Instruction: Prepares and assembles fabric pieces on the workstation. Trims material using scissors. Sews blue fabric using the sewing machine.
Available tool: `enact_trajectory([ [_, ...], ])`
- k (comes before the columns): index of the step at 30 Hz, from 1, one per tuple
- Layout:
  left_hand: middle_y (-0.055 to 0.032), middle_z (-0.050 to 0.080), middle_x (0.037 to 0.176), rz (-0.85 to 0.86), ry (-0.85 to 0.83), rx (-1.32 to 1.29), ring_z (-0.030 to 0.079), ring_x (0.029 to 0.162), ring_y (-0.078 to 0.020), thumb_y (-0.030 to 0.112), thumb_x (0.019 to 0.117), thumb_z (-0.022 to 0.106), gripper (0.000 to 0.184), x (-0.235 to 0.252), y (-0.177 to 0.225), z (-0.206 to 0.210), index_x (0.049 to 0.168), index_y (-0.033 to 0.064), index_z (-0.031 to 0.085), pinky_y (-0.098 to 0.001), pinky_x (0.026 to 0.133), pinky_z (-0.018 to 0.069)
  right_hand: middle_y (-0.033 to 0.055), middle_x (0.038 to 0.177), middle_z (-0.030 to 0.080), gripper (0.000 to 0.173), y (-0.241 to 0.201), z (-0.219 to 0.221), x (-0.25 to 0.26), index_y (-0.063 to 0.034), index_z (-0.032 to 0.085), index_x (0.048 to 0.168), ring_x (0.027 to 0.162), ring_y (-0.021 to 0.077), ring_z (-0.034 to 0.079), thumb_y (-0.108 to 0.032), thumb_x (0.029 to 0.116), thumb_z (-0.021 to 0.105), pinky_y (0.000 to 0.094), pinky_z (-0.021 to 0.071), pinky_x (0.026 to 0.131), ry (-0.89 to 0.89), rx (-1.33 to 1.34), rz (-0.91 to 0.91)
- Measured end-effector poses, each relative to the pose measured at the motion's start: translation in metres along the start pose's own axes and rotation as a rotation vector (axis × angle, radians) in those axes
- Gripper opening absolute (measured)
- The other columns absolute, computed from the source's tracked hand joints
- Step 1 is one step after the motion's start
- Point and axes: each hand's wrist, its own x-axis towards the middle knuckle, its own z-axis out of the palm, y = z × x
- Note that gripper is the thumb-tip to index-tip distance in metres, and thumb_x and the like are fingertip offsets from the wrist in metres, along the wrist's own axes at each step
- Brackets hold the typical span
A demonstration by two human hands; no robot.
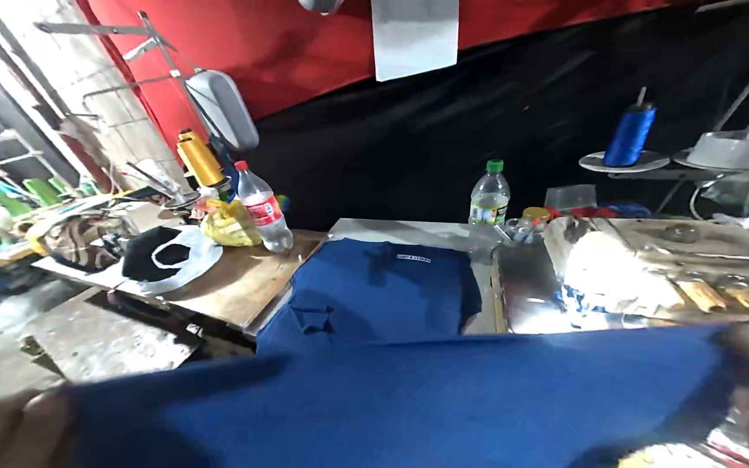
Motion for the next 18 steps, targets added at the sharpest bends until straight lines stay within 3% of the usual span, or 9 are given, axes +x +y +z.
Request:
enact_trajectory([
  [2,0.0175,0.065,0.083,-0.064,-0.071,0.007,0.062,0.076,0.0087,0.010,0.1055,0.046,0.015,0.025,-0.046,0.010,0.104,0.0094,0.060,-0.0150,0.072,0.0557,-0.0140,0.093,0.072,0.026,0.034,0.015,-0.016,-0.0124,0.065,0.112,0.080,-0.0006,0.068,0.002,0.0905,0.067,0.0204,0.0604,0.072,0.012,-0.142,0.066],
  [5,0.0059,0.069,0.095,-0.083,-0.250,0.086,0.066,0.084,-0.0012,0.016,0.1027,0.056,0.015,0.058,-0.135,0.050,0.110,0.0060,0.065,-0.0257,0.079,0.0583,-0.0053,0.095,0.070,0.022,0.090,0.045,-0.044,-0.0002,0.064,0.111,0.085,-0.0013,0.068,-0.007,0.0916,0.072,0.0192,0.0601,0.078,0.091,-0.303,0.122],
  [8,-0.0186,0.069,0.118,-0.005,-0.538,0.600,0.066,0.111,-0.0353,0.020,0.1020,0.064,0.026,0.068,-0.203,0.101,0.118,0.0008,0.070,-0.0604,0.098,0.0493,0.0074,0.100,0.073,0.025,0.151,0.057,-0.070,0.0049,0.070,0.110,0.091,0.0032,0.070,-0.013,0.0929,0.071,0.0218,0.0589,0.084,0.148,-0.452,0.190],
  [10,-0.0246,0.060,0.133,0.123,-0.652,0.794,0.055,0.125,-0.0478,0.020,0.0991,0.067,0.032,0.053,-0.219,0.130,0.126,0.0023,0.066,-0.0701,0.104,0.0397,0.0082,0.102,0.071,0.023,0.169,0.059,-0.080,0.0045,0.068,0.111,0.092,0.0025,0.068,-0.011,0.0942,0.068,0.0201,0.0583,0.083,0.129,-0.487,0.224],
  [11,-0.0247,0.059,0.133,0.172,-0.662,0.748,0.053,0.125,-0.0465,0.021,0.0989,0.067,0.034,0.043,-0.214,0.145,0.127,0.0022,0.065,-0.0670,0.105,0.0405,0.0078,0.102,0.071,0.022,0.173,0.059,-0.080,0.0055,0.067,0.110,0.091,0.0016,0.068,-0.009,0.0939,0.068,0.0191,0.0587,0.083,0.128,-0.481,0.208],
  [12,-0.0218,0.062,0.128,0.215,-0.681,0.662,0.059,0.119,-0.0404,0.021,0.0993,0.066,0.031,0.028,-0.203,0.157,0.124,0.0029,0.067,-0.0602,0.101,0.0469,0.0071,0.101,0.071,0.022,0.176,0.058,-0.081,0.0064,0.066,0.110,0.091,0.0003,0.068,-0.008,0.0933,0.068,0.0182,0.0586,0.082,0.128,-0.476,0.185],
  [14,-0.0105,0.070,0.111,0.338,-0.800,0.467,0.068,0.102,-0.0230,0.020,0.0987,0.066,0.019,-0.004,-0.185,0.176,0.111,0.0073,0.073,-0.0436,0.091,0.0577,0.0056,0.102,0.071,0.023,0.179,0.055,-0.085,0.0068,0.066,0.109,0.091,-0.0015,0.068,-0.009,0.0927,0.068,0.0165,0.0583,0.083,0.125,-0.483,0.139],
  [16,-0.0030,0.073,0.105,0.458,-0.931,0.340,0.069,0.100,-0.0152,0.020,0.0992,0.065,0.016,-0.022,-0.183,0.195,0.106,0.0121,0.077,-0.0346,0.090,0.0574,0.0041,0.103,0.071,0.022,0.182,0.054,-0.086,0.0062,0.066,0.109,0.093,-0.0006,0.068,-0.008,0.0928,0.068,0.0178,0.0593,0.085,0.120,-0.472,0.096],
  [18,-0.0001,0.073,0.103,0.522,-1.020,0.313,0.068,0.101,-0.0140,0.024,0.0991,0.065,0.017,-0.026,-0.189,0.209,0.105,0.0152,0.078,-0.0313,0.092,0.0555,0.0011,0.103,0.071,0.019,0.183,0.054,-0.086,0.0041,0.066,0.109,0.094,-0.0005,0.068,-0.008,0.0939,0.068,0.0187,0.0596,0.085,0.109,-0.467,0.076],
])
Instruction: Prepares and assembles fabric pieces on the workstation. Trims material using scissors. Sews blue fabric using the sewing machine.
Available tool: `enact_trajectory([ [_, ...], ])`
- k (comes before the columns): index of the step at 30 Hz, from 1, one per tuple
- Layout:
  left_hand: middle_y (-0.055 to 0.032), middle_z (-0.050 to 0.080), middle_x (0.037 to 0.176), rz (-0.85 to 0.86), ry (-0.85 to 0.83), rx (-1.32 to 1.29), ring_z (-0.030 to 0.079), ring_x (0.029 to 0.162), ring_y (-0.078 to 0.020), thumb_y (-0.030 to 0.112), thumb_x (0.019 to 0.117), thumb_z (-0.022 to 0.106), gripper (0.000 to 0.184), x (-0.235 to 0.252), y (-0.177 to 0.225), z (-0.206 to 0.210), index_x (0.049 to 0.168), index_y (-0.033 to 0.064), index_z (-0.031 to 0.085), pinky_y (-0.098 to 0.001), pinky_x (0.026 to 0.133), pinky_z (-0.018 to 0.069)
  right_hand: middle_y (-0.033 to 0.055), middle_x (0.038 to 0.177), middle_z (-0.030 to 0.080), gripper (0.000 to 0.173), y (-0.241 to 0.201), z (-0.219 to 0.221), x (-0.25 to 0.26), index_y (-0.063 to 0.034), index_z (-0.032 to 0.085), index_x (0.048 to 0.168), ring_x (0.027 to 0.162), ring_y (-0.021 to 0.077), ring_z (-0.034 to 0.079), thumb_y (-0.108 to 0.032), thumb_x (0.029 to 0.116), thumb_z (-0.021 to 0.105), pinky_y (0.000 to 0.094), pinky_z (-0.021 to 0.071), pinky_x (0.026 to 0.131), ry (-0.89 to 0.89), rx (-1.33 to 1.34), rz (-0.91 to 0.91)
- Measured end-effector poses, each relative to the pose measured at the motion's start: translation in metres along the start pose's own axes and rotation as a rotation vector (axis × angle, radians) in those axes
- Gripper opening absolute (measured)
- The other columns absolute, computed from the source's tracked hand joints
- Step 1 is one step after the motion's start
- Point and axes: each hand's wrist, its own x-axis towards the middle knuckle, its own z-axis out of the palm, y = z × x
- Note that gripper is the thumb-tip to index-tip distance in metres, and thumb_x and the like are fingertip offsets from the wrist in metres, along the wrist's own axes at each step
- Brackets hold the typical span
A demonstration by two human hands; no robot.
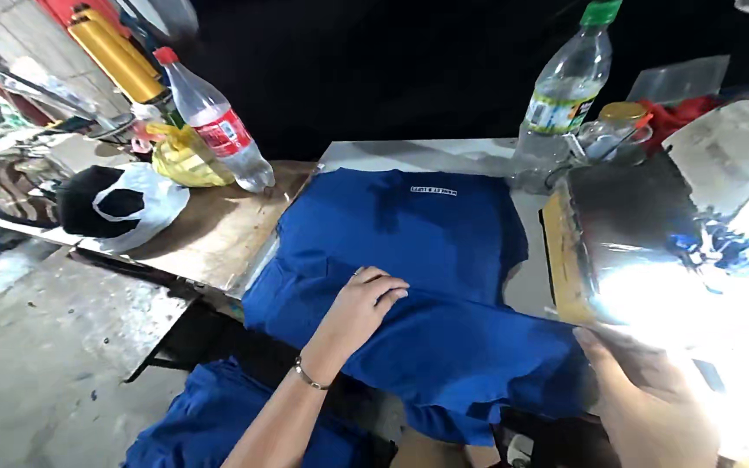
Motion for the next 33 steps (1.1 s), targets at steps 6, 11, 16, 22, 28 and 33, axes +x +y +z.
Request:
enact_trajectory([
  [6,0.0046,0.071,0.100,-0.035,-0.154,-0.016,0.066,0.101,-0.0113,0.026,0.0955,0.070,0.010,0.009,-0.007,0.000,0.100,0.0186,0.076,-0.0323,0.092,0.0542,-0.0005,0.102,0.071,0.016,0.000,0.001,0.000,0.0021,0.067,0.107,0.093,0.0006,0.069,-0.005,0.0926,0.069,0.0193,0.0602,0.085,0.022,0.006,-0.009],
  [11,0.0027,0.070,0.101,-0.073,-0.297,0.029,0.065,0.104,-0.0140,0.028,0.0974,0.068,0.013,0.019,-0.001,-0.007,0.100,0.0168,0.075,-0.0405,0.103,0.0489,0.0006,0.102,0.071,0.017,0.003,0.001,0.001,0.0020,0.068,0.106,0.091,-0.0002,0.068,-0.009,0.0934,0.069,0.0175,0.0595,0.082,0.026,-0.022,-0.040],
  [16,-0.0005,0.067,0.103,-0.081,-0.138,0.026,0.065,0.099,-0.0135,0.020,0.0997,0.063,0.011,0.020,0.009,-0.014,0.100,0.0140,0.072,-0.0337,0.087,0.0559,-0.0070,0.097,0.074,0.014,-0.012,-0.009,0.005,-0.0027,0.069,0.104,0.088,0.0007,0.071,-0.005,0.0912,0.072,0.0197,0.0622,0.081,0.053,0.070,0.047],
  [22,-0.0034,0.068,0.102,-0.106,-0.228,0.108,0.064,0.101,-0.0214,0.019,0.1003,0.064,0.011,0.021,-0.007,0.007,0.099,0.0119,0.071,-0.0468,0.094,0.0509,-0.0009,0.096,0.073,0.017,-0.007,-0.003,0.006,0.0016,0.070,0.104,0.084,-0.0003,0.070,-0.009,0.0906,0.072,0.0174,0.0610,0.077,0.058,-0.008,0.024],
  [28,-0.0033,0.069,0.088,-0.011,-0.409,-0.257,0.065,0.080,-0.0093,0.018,0.0937,0.070,0.016,0.047,0.083,-0.001,0.102,0.0047,0.072,-0.0262,0.072,0.0548,-0.0057,0.099,0.072,0.017,-0.017,-0.008,0.009,-0.0113,0.070,0.111,0.085,-0.0011,0.069,-0.019,0.0957,0.070,0.0165,0.0598,0.077,-0.060,0.029,-0.059],
  [33,0.0038,0.071,0.088,0.032,-0.495,-0.479,0.066,0.081,-0.0034,0.025,0.0880,0.079,0.020,0.070,0.119,0.022,0.102,0.0125,0.072,-0.0232,0.072,0.0559,-0.0083,0.101,0.072,0.015,-0.041,-0.009,0.024,-0.0154,0.067,0.112,0.086,0.0003,0.069,-0.021,0.0978,0.068,0.0173,0.0599,0.076,-0.125,0.108,-0.111],
])
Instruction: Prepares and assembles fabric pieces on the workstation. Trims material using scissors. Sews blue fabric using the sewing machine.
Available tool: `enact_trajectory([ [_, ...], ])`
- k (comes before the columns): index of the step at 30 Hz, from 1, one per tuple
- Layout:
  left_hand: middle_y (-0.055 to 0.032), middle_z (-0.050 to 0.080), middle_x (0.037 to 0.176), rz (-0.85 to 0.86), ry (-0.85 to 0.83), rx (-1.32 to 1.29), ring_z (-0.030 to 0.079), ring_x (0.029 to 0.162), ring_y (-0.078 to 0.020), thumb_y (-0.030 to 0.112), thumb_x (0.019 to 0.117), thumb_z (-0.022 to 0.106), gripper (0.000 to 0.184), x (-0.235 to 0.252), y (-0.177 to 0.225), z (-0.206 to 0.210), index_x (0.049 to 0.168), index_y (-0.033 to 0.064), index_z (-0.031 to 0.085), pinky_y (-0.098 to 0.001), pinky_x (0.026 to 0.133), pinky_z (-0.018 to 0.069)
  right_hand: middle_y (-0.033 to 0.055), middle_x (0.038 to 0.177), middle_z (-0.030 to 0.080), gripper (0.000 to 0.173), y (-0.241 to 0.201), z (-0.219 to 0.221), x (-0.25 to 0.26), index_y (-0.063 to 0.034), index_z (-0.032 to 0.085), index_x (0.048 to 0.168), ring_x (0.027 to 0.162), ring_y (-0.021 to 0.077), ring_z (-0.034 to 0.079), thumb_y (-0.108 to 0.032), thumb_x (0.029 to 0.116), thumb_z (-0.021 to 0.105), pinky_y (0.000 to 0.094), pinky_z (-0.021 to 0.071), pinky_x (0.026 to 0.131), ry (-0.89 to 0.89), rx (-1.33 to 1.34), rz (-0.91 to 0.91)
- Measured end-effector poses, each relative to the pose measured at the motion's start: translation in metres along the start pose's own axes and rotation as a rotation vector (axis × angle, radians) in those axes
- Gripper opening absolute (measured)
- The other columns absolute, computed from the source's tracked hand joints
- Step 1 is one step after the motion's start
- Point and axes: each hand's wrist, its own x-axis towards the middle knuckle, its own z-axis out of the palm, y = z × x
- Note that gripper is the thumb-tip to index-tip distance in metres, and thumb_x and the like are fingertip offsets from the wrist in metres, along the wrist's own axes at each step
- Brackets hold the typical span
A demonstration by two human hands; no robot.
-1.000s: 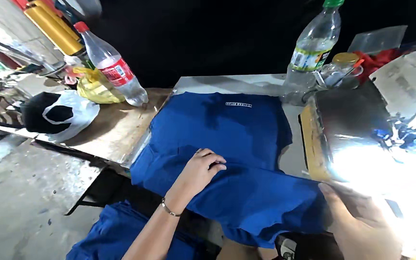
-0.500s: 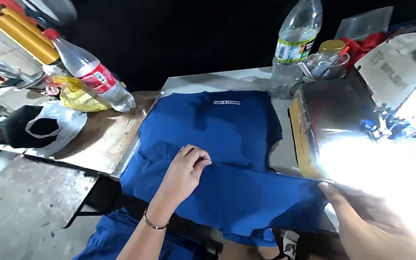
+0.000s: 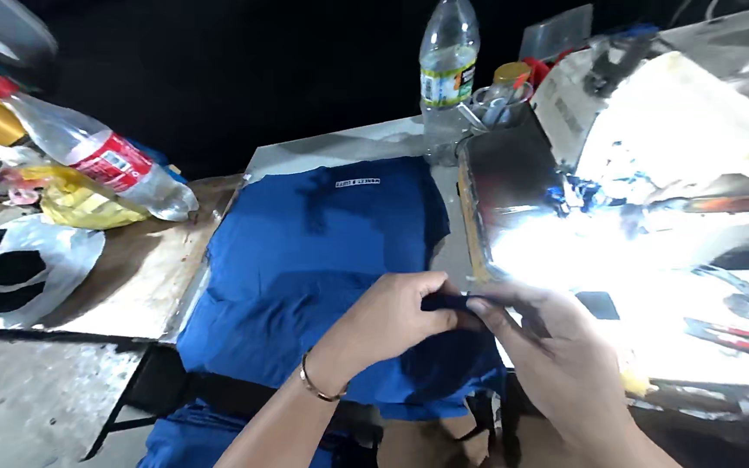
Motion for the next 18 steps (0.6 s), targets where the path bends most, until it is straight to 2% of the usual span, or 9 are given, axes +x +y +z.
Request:
enact_trajectory([
  [1,0.0054,0.068,0.082,0.008,0.017,-0.017,0.064,0.075,-0.0014,0.023,0.0895,0.078,0.014,0.002,0.003,-0.003,0.097,0.0131,0.071,-0.0195,0.066,0.0538,-0.0076,0.102,0.070,0.018,0.000,-0.002,0.002,-0.0145,0.065,0.116,0.087,0.0002,0.067,-0.024,0.1005,0.064,0.0170,0.0584,0.076,-0.009,0.000,0.012],
  [3,0.0072,0.070,0.084,0.035,0.054,-0.048,0.066,0.075,0.0003,0.021,0.0906,0.077,0.011,0.002,0.008,-0.010,0.098,0.0143,0.072,-0.0173,0.067,0.0556,-0.0061,0.112,0.068,0.034,0.003,-0.008,-0.001,-0.0149,0.059,0.129,0.096,0.0024,0.067,-0.036,0.1028,0.060,0.0207,0.0582,0.081,-0.089,0.025,0.088],
  [5,0.0071,0.073,0.090,0.044,0.083,-0.094,0.068,0.080,-0.0008,0.014,0.0919,0.074,0.010,0.000,0.010,-0.014,0.102,0.0141,0.075,-0.0176,0.072,0.0578,-0.0062,0.119,0.069,0.052,0.007,-0.013,-0.008,-0.0168,0.053,0.140,0.105,0.0038,0.067,-0.044,0.0977,0.066,0.0258,0.0587,0.089,-0.243,0.084,0.189],
  [6,0.0069,0.073,0.089,0.033,0.102,-0.098,0.068,0.079,-0.0014,0.014,0.0935,0.072,0.009,-0.001,0.011,-0.014,0.102,0.0144,0.076,-0.0174,0.071,0.0571,-0.0071,0.116,0.070,0.056,0.011,-0.014,-0.013,-0.0186,0.052,0.141,0.104,0.0033,0.068,-0.044,0.0950,0.069,0.0268,0.0595,0.090,-0.309,0.099,0.242],
  [9,0.0074,0.074,0.089,0.023,0.186,-0.046,0.068,0.078,-0.0014,0.018,0.0936,0.074,0.009,-0.004,0.013,-0.016,0.102,0.0150,0.077,-0.0169,0.070,0.0570,-0.0067,0.105,0.072,0.044,0.016,-0.014,-0.031,-0.0197,0.059,0.133,0.096,0.0010,0.069,-0.039,0.0952,0.070,0.0244,0.0596,0.085,-0.390,0.111,0.355],
  [12,0.0056,0.074,0.093,0.008,0.268,-0.043,0.069,0.082,-0.0012,0.012,0.0930,0.073,0.013,-0.010,0.016,-0.015,0.105,0.0121,0.076,-0.0169,0.075,0.0575,-0.0062,0.097,0.071,0.037,0.008,-0.021,-0.038,-0.0155,0.062,0.126,0.087,0.0001,0.068,-0.034,0.0955,0.070,0.0199,0.0583,0.079,-0.395,0.142,0.456],
  [15,0.0086,0.072,0.087,-0.027,0.347,0.072,0.064,0.075,0.0030,0.018,0.0947,0.073,0.011,-0.018,0.016,-0.015,0.104,0.0151,0.076,-0.0140,0.066,0.0522,-0.0048,0.096,0.072,0.032,0.011,-0.028,-0.045,-0.0151,0.064,0.123,0.084,0.0020,0.069,-0.030,0.0953,0.071,0.0204,0.0594,0.076,-0.400,0.175,0.443],
  [18,0.0073,0.073,0.089,-0.049,0.363,0.033,0.067,0.075,-0.0013,0.017,0.0930,0.074,0.010,-0.016,0.024,-0.018,0.102,0.0162,0.076,-0.0163,0.068,0.0555,-0.0041,0.095,0.071,0.029,0.018,-0.034,-0.052,-0.0154,0.067,0.120,0.083,0.0030,0.068,-0.032,0.0966,0.069,0.0218,0.0597,0.075,-0.417,0.134,0.398],
])
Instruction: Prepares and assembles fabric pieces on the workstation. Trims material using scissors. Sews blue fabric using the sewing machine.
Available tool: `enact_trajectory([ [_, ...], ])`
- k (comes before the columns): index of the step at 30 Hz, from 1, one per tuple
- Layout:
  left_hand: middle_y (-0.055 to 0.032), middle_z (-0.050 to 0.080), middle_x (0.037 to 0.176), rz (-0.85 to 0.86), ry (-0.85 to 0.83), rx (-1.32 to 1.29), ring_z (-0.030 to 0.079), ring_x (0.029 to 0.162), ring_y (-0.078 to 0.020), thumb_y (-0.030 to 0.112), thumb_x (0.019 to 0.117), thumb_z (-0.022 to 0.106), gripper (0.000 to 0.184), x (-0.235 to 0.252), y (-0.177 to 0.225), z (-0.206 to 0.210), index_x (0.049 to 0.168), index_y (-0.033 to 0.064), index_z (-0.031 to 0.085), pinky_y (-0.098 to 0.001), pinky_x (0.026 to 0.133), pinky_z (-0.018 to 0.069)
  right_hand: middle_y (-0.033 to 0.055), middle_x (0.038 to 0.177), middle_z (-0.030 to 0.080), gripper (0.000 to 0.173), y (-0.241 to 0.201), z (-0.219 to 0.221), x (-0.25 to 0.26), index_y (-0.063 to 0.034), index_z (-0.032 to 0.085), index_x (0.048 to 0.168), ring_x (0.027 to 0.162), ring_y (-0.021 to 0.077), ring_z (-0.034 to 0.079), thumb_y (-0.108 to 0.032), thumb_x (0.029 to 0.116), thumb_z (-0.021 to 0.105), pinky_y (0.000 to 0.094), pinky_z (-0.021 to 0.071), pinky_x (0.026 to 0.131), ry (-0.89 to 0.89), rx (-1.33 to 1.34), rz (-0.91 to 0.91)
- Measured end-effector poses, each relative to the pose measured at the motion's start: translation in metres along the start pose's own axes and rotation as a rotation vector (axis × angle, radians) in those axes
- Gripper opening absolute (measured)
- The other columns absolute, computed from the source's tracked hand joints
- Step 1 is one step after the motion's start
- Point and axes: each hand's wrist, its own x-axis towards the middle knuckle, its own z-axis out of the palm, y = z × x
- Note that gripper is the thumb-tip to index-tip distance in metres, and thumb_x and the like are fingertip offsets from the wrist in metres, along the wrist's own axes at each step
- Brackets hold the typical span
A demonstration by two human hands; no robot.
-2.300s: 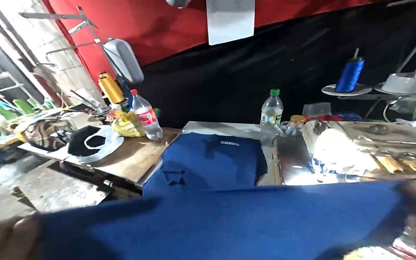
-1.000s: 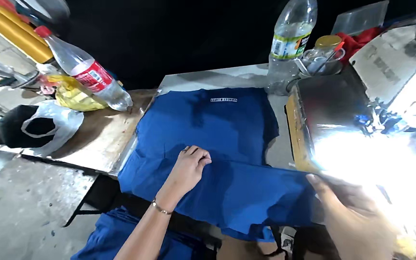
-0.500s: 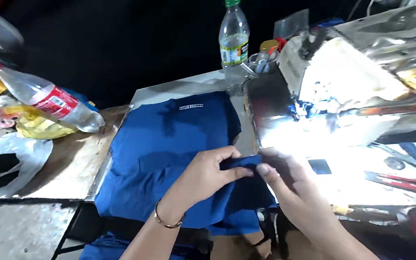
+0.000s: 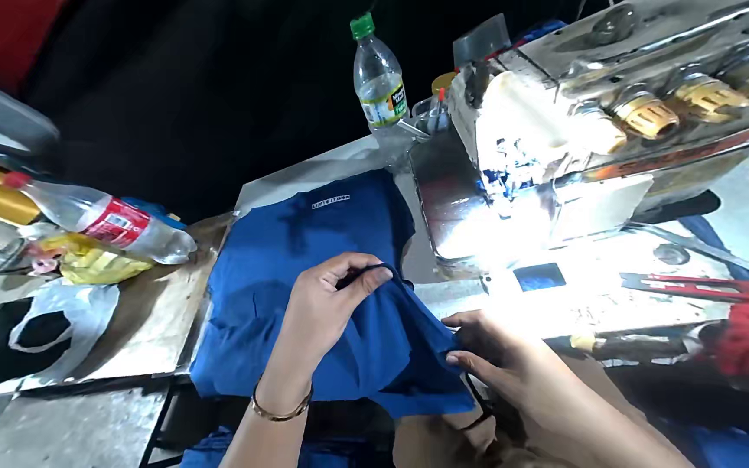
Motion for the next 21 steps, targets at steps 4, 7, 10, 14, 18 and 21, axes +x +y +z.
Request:
enact_trajectory([
  [4,0.0072,0.071,0.085,-0.076,0.090,0.003,0.061,0.070,0.0061,0.006,0.0902,0.075,0.011,-0.008,0.008,0.002,0.101,0.0068,0.074,-0.0099,0.064,0.0504,-0.0060,0.093,0.072,0.024,0.002,-0.004,-0.005,-0.0156,0.069,0.115,0.082,0.0017,0.069,-0.031,0.0960,0.069,0.0208,0.0595,0.074,0.030,-0.041,0.004],
  [7,0.0088,0.072,0.084,-0.071,0.086,0.079,0.064,0.070,0.0036,0.016,0.0913,0.076,0.009,-0.005,0.007,-0.002,0.099,0.0128,0.076,-0.0131,0.064,0.0527,-0.0075,0.091,0.072,0.023,0.002,-0.005,-0.008,-0.0172,0.069,0.114,0.081,0.0004,0.068,-0.032,0.0964,0.068,0.0198,0.0591,0.073,0.062,-0.044,-0.002],
  [10,0.0079,0.074,0.084,-0.081,0.081,0.058,0.067,0.072,0.0004,0.019,0.0911,0.077,0.008,-0.003,0.007,-0.004,0.099,0.0159,0.078,-0.0166,0.066,0.0555,-0.0071,0.091,0.072,0.024,0.010,-0.002,-0.009,-0.0161,0.070,0.114,0.080,0.0007,0.069,-0.032,0.0970,0.067,0.0199,0.0596,0.073,0.106,-0.123,-0.099],
  [14,0.0062,0.074,0.084,-0.118,0.086,-0.012,0.068,0.074,0.0003,0.015,0.0910,0.076,0.009,0.000,0.007,-0.004,0.099,0.0116,0.079,-0.0168,0.070,0.0564,-0.0043,0.092,0.071,0.023,0.014,-0.001,-0.010,-0.0131,0.070,0.114,0.081,0.0011,0.068,-0.028,0.0965,0.067,0.0192,0.0592,0.073,0.096,-0.169,-0.147],
  [18,0.0064,0.075,0.085,-0.139,0.090,-0.032,0.068,0.075,0.0006,0.014,0.0919,0.075,0.009,0.000,0.008,-0.005,0.100,0.0114,0.079,-0.0168,0.071,0.0567,-0.0066,0.091,0.071,0.021,0.016,-0.003,-0.010,-0.0156,0.071,0.109,0.078,-0.0001,0.067,-0.032,0.0969,0.065,0.0190,0.0588,0.070,0.122,-0.184,-0.140],
  [21,0.0069,0.076,0.089,-0.114,0.096,-0.024,0.069,0.080,0.0006,0.014,0.0925,0.074,0.010,-0.001,0.005,-0.005,0.101,0.0116,0.079,-0.0175,0.074,0.0577,-0.0063,0.087,0.069,0.021,0.014,-0.004,-0.011,-0.0156,0.070,0.107,0.075,0.0013,0.066,-0.034,0.0973,0.065,0.0213,0.0582,0.068,0.114,-0.221,-0.125],
])
